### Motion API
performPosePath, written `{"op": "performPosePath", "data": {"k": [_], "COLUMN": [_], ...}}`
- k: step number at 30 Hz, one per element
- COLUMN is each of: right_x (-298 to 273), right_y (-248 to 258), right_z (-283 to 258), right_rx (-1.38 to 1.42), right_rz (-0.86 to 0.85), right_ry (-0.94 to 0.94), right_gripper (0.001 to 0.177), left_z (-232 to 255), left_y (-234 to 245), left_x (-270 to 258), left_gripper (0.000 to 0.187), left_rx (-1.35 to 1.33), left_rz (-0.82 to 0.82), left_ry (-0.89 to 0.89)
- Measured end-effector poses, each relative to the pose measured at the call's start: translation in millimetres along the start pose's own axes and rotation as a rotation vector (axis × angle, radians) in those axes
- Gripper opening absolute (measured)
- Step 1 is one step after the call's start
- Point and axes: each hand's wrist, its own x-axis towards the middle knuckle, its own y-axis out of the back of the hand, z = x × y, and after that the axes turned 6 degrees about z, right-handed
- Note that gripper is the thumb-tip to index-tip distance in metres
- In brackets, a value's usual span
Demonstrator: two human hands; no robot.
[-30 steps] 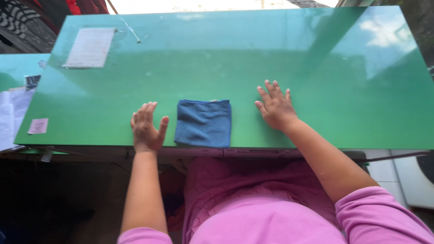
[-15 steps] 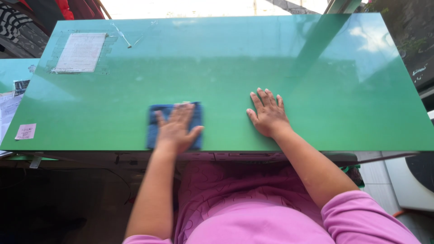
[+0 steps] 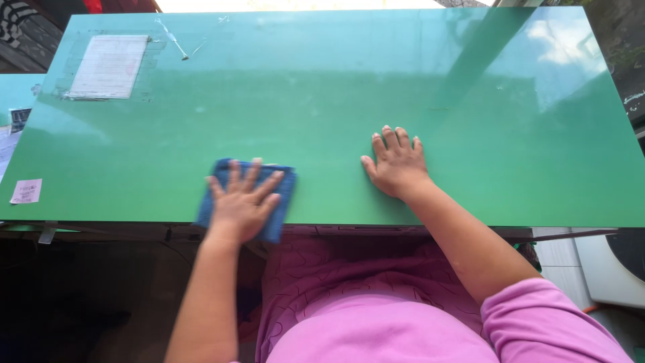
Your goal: The person wipes a green table surface with a blue cloth using both hands in a repetitive back-and-forth motion. The person moves the cloth across the entire surface, occasionally switching hands and adjusting position to cover different areas.
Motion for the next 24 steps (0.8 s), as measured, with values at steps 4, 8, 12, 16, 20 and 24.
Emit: {"op": "performPosePath", "data": {"k": [4,8,12,16,20,24], "right_x": [18,15,14,16,20,19], "right_y": [-21,1,12,16,8,9], "right_z": [-5,-11,-12,-11,-9,-8], "right_rx": [0.005,0.086,0.110,0.119,0.148,0.120], "right_rz": [0.226,0.108,-0.032,-0.046,-0.042,-0.054], "right_ry": [0.079,0.085,0.062,0.054,0.061,0.080], "right_gripper": [0.065,0.064,0.068,0.068,0.069,0.067], "left_z": [-123,-136,-20,-32,-111,-103], "left_y": [-45,-60,-13,1,-8,-19], "left_x": [1,29,40,35,63,121], "left_gripper": [0.057,0.057,0.057,0.057,0.064,0.064], "left_rx": [0.070,0.017,0.090,0.042,-0.037,0.029], "left_rz": [0.110,0.134,-0.032,-0.069,0.016,0.121], "left_ry": [0.284,0.431,0.165,0.001,0.279,0.296]}}
